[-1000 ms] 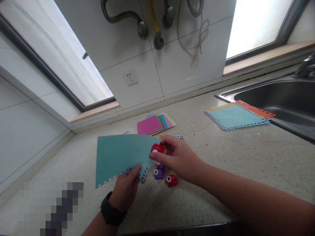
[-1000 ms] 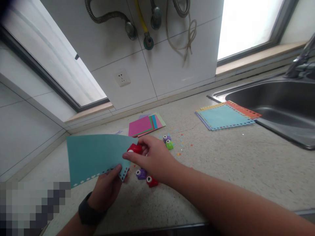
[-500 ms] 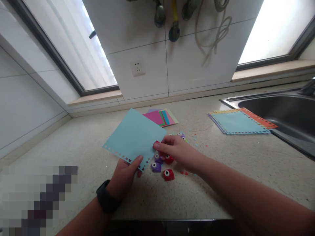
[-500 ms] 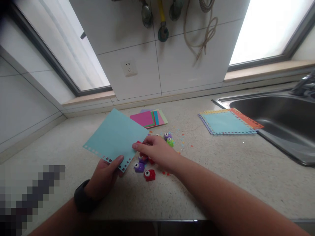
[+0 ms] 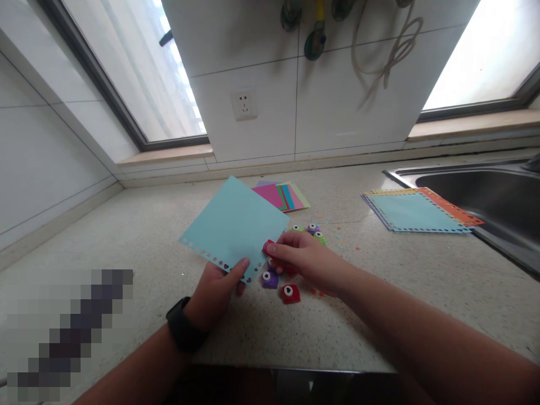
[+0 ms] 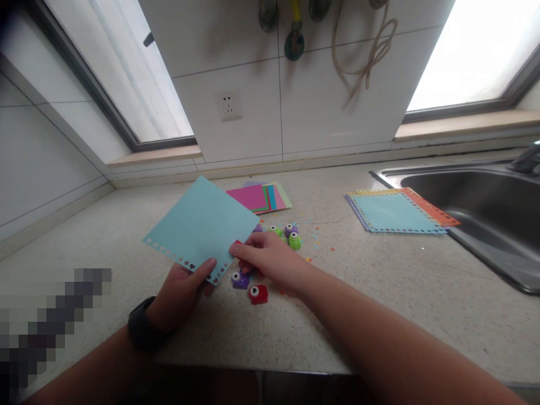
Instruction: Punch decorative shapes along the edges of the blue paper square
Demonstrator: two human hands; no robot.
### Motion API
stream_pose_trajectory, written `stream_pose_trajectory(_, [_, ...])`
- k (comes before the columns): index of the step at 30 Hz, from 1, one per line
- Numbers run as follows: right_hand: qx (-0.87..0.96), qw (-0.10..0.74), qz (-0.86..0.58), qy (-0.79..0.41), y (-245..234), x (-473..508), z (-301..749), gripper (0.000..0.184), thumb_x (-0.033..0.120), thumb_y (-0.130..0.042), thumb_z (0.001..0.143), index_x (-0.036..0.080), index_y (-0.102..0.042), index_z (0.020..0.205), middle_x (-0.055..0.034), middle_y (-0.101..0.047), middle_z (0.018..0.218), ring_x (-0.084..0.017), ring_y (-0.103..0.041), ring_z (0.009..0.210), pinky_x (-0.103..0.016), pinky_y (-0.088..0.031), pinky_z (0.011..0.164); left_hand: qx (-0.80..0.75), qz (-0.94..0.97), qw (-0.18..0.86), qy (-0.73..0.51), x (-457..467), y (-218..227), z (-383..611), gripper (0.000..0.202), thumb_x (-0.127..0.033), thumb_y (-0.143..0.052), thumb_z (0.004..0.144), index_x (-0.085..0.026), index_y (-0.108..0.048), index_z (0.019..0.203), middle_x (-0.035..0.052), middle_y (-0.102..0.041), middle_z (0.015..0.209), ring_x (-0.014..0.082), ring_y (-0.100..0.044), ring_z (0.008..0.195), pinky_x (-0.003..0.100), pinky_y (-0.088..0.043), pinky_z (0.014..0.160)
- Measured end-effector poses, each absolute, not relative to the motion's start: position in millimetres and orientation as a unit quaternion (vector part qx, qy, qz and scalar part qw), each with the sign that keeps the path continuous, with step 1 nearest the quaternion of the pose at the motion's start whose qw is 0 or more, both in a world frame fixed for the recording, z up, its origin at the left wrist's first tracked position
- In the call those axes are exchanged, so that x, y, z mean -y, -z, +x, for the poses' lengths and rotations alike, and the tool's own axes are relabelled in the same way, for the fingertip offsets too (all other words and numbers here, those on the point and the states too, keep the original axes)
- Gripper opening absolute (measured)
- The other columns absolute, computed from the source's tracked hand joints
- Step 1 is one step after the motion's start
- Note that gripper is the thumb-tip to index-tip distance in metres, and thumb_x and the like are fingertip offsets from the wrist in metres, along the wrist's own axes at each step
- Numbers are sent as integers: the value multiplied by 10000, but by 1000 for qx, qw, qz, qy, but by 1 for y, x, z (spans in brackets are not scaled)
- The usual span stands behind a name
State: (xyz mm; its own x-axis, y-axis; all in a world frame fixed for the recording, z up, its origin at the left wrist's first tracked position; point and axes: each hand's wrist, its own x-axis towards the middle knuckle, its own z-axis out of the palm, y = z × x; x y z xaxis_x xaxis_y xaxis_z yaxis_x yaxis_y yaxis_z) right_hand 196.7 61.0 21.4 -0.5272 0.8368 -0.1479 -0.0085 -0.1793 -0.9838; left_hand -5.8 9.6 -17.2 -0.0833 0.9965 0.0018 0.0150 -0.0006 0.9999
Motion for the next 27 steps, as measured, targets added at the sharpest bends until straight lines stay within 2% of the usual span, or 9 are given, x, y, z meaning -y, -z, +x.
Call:
stream_pose_trajectory(6, [541,311,-362,-693,-20,-59,194,379,479,-791,783,128,-649,779,-28,-624,693,-100,-556,581,-232,-427,543,-535,473,469,-519,-8,11,-2,254,-377,-725,820,-167,-608,735,-56,-547,520,69,-399,375,193,-330,360])
stream_pose_trajectory(13, [555,290,-346,-699,-14,-57,191,378,485,-776,798,124,-666,794,-27,-629,705,-101,-555,586,-236,-422,548,-510,495,481,-514,-9,7,-3,230,-322,-729,816,-164,-653,667,-20,-602,516,98,-480,390,213,-411,391])
stream_pose_trajectory(20, [552,280,-345,-706,-13,-57,189,371,485,-750,822,128,-653,795,-26,-630,705,-109,-575,607,-235,-420,561,-504,511,477,-506,-10,12,-7,196,-283,-710,847,-166,-676,693,-10,-642,545,110,-528,405,224,-456,432])
stream_pose_trajectory(27, [563,278,-345,-697,-11,-58,189,358,474,-725,848,134,-639,778,-19,-608,687,-108,-569,591,-228,-389,520,-510,522,463,-503,-9,12,-6,172,-283,-704,848,-179,-653,720,-24,-634,555,112,-534,403,222,-447,412])
